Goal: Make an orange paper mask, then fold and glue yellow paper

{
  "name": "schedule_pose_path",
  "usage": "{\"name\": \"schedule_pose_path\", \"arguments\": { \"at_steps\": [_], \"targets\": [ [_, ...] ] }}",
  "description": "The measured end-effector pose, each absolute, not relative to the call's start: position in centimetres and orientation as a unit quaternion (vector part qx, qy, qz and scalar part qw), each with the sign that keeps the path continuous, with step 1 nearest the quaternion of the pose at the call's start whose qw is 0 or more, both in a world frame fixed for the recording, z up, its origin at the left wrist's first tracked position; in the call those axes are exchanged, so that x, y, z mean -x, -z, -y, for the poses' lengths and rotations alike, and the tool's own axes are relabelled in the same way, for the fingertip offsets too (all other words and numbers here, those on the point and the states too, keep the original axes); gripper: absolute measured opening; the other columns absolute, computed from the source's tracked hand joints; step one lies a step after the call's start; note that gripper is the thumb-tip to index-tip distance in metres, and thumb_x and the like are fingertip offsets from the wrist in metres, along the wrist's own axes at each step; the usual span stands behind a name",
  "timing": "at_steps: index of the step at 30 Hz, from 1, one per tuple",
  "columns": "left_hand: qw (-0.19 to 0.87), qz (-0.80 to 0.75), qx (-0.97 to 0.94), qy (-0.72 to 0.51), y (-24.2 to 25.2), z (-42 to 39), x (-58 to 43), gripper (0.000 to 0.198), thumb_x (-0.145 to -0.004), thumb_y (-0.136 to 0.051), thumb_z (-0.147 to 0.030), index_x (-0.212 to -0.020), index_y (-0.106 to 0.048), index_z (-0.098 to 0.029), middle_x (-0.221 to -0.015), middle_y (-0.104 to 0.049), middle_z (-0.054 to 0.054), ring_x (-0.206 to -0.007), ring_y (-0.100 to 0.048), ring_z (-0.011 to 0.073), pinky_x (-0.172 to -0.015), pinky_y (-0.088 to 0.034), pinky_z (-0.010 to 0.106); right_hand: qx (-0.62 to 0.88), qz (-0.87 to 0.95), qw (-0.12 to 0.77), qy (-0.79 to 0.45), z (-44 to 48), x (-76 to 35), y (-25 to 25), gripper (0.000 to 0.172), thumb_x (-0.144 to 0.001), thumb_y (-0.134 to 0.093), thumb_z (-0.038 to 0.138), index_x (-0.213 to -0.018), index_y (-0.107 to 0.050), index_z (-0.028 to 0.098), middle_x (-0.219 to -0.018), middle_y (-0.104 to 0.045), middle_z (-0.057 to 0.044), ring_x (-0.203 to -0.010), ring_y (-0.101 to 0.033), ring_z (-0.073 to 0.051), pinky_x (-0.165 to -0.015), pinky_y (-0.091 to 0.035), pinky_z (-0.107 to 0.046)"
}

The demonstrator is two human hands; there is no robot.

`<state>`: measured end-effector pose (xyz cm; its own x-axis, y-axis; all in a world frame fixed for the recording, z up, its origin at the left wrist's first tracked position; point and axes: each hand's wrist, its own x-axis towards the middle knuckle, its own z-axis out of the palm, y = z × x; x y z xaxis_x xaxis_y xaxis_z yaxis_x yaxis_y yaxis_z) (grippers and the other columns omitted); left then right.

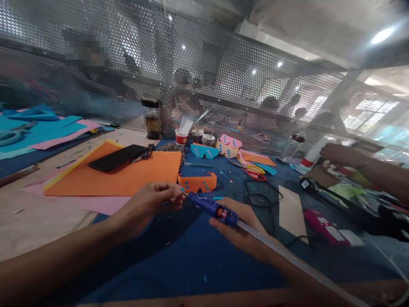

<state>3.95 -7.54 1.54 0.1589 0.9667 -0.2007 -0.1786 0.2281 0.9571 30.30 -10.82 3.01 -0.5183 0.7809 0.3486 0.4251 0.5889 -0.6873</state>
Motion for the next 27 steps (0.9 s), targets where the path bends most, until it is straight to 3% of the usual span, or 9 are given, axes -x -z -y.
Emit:
{"name": "schedule_pose_path", "arguments": {
  "at_steps": [22, 27],
  "targets": [
    [0.642, -0.449, -0.438, -0.442, -1.5, 8.0, -4.0, 0.026, -0.07, -0.09, -0.039, -0.073, -0.078, -0.017, -0.079, -0.073, 0.005, -0.077, -0.066, 0.016, -0.076, -0.059, 0.027, 0.376, 0.847, 0.308, -0.217, 10.0, -30.2, -1.6, 0.017, -0.093, -0.068, 0.032, -0.105, -0.066, 0.021, -0.091, -0.069, -0.003, -0.074, -0.062, -0.016, -0.07, -0.046, -0.027],
    [0.653, -0.428, -0.436, -0.448, -1.3, 7.9, -3.8, 0.02, -0.074, -0.089, -0.035, -0.078, -0.079, -0.017, -0.083, -0.074, 0.005, -0.079, -0.068, 0.0164, -0.078, -0.06, 0.027, 0.374, 0.837, 0.323, -0.233, 10.2, -30.1, -2.1, 0.012, -0.093, -0.068, 0.03, -0.1, -0.066, 0.02, -0.09, -0.067, -0.003, -0.075, -0.06, -0.015, -0.069, -0.045, -0.026]
  ]
}}
